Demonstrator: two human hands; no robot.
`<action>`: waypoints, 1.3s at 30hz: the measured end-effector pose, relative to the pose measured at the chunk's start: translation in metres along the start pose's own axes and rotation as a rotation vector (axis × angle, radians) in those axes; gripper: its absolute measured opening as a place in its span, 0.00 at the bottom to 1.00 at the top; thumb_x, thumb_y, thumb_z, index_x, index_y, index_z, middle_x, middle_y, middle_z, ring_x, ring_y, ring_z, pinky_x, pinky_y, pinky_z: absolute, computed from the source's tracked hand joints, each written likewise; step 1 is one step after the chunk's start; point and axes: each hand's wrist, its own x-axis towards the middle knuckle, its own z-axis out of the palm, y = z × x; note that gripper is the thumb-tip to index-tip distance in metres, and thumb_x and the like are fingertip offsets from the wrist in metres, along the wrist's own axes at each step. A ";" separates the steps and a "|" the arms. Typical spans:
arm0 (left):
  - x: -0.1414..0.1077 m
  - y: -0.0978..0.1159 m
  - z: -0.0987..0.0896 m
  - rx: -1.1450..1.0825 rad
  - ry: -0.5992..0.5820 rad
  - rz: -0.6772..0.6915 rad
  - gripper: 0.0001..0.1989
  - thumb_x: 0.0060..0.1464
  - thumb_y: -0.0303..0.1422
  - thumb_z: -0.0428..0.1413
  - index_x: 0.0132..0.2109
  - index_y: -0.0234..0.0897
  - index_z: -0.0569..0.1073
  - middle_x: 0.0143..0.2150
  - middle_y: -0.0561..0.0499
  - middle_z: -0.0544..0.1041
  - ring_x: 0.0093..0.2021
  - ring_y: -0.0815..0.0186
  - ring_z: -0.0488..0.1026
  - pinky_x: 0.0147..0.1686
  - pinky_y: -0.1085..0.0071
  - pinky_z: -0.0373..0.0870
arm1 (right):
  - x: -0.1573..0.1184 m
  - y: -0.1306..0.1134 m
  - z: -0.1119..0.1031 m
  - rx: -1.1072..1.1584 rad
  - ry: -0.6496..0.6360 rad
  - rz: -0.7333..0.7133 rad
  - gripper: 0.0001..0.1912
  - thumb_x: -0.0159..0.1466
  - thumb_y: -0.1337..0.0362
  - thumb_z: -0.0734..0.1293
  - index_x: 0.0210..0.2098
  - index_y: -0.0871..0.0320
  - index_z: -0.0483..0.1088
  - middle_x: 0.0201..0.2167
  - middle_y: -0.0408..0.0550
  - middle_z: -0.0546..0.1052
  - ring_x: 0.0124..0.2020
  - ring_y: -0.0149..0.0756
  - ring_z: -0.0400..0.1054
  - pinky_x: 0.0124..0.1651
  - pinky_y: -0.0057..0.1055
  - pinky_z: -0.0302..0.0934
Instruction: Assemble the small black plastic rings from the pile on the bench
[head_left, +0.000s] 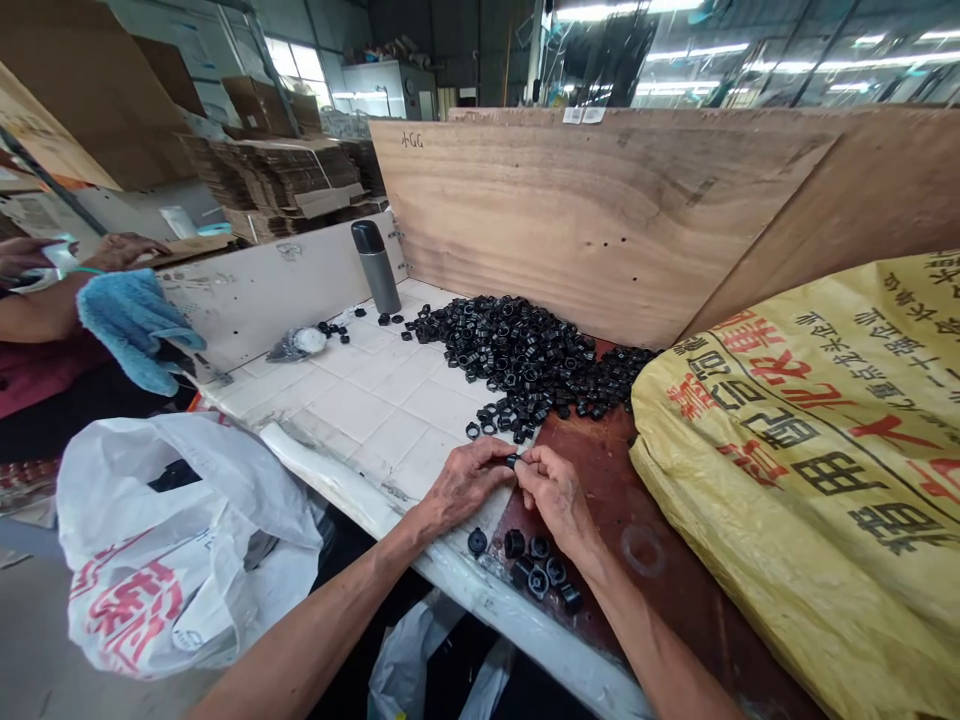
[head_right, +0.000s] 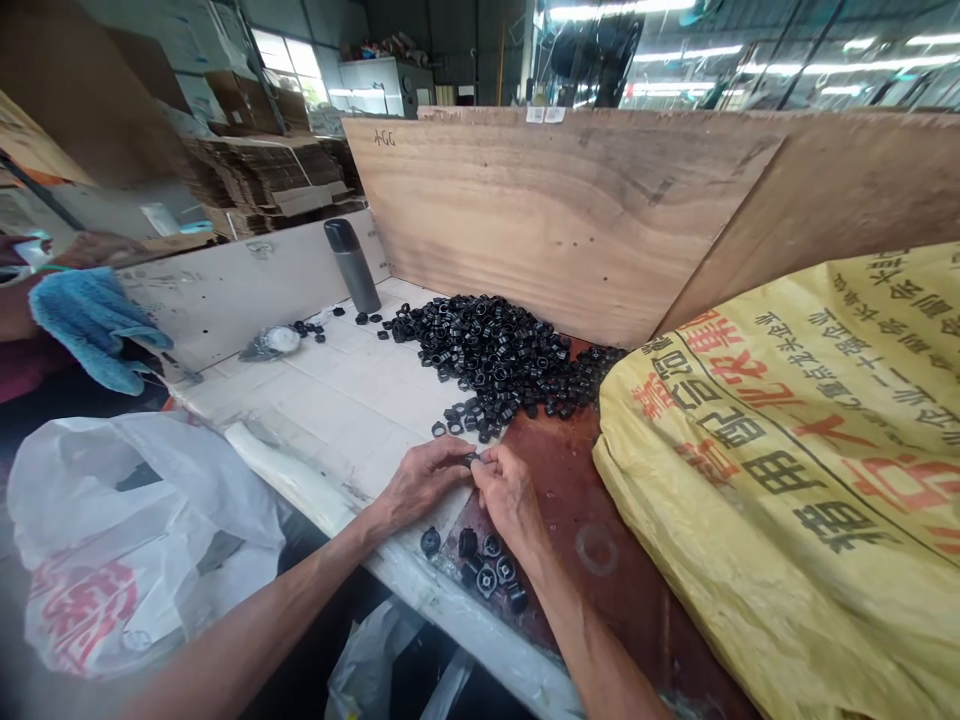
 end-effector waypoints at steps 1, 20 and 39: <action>-0.001 0.000 -0.001 0.047 -0.019 0.023 0.11 0.58 0.32 0.58 0.49 0.39 0.76 0.43 0.47 0.78 0.43 0.62 0.75 0.47 0.64 0.70 | 0.000 0.000 -0.001 0.033 -0.023 0.055 0.11 0.62 0.56 0.64 0.29 0.56 0.67 0.13 0.36 0.66 0.14 0.29 0.58 0.21 0.25 0.54; 0.004 -0.022 0.008 0.397 0.245 -0.165 0.11 0.55 0.32 0.57 0.46 0.38 0.70 0.32 0.55 0.68 0.28 0.69 0.68 0.33 0.71 0.69 | 0.036 0.041 -0.013 -0.721 0.106 -0.611 0.22 0.64 0.71 0.61 0.58 0.57 0.67 0.56 0.57 0.67 0.56 0.49 0.64 0.56 0.46 0.65; 0.004 -0.017 0.001 0.560 0.146 -0.145 0.14 0.53 0.28 0.60 0.48 0.40 0.72 0.39 0.52 0.76 0.32 0.67 0.72 0.38 0.68 0.70 | 0.027 0.030 -0.007 -0.411 0.145 -0.548 0.09 0.62 0.69 0.64 0.41 0.58 0.74 0.38 0.52 0.76 0.40 0.42 0.72 0.42 0.35 0.68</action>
